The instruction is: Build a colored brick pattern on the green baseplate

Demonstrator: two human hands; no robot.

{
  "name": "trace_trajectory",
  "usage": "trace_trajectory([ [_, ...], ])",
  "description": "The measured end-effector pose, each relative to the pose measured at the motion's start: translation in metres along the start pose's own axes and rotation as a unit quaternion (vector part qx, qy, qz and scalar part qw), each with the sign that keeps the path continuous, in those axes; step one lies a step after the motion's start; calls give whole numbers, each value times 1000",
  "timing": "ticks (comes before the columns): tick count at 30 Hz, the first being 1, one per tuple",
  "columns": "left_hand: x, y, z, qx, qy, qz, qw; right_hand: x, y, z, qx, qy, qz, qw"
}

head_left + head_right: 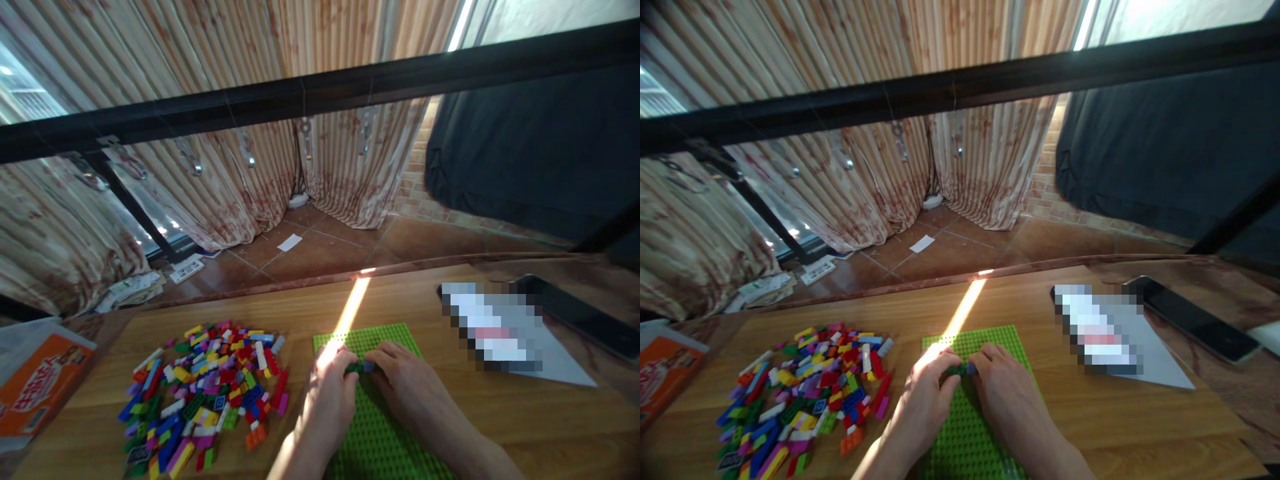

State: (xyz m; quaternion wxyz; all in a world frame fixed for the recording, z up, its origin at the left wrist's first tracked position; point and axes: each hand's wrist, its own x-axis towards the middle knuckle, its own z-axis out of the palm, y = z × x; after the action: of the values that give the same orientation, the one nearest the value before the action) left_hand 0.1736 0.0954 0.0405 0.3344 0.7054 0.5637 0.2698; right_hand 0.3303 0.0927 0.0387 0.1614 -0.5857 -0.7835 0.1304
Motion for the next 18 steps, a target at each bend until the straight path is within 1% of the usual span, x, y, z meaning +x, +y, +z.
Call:
trace_trajectory([
  [5, -1, 0, 0, 10, -4, -5, 1000, 3, 1, -2, 44, -33, 17, 998],
  [10, -2, -2, 1, 12, -6, -3, 1000, 5, 2, -1, 76, -28, 29, 996],
  [14, -4, -1, 2, 7, -3, 6, 1000, 4, 2, 0, 79, -19, 35, 996],
  [18, -6, 2, 3, 5, -4, -2, 1000, 3, 1, 1, 79, -12, 34, 996],
])
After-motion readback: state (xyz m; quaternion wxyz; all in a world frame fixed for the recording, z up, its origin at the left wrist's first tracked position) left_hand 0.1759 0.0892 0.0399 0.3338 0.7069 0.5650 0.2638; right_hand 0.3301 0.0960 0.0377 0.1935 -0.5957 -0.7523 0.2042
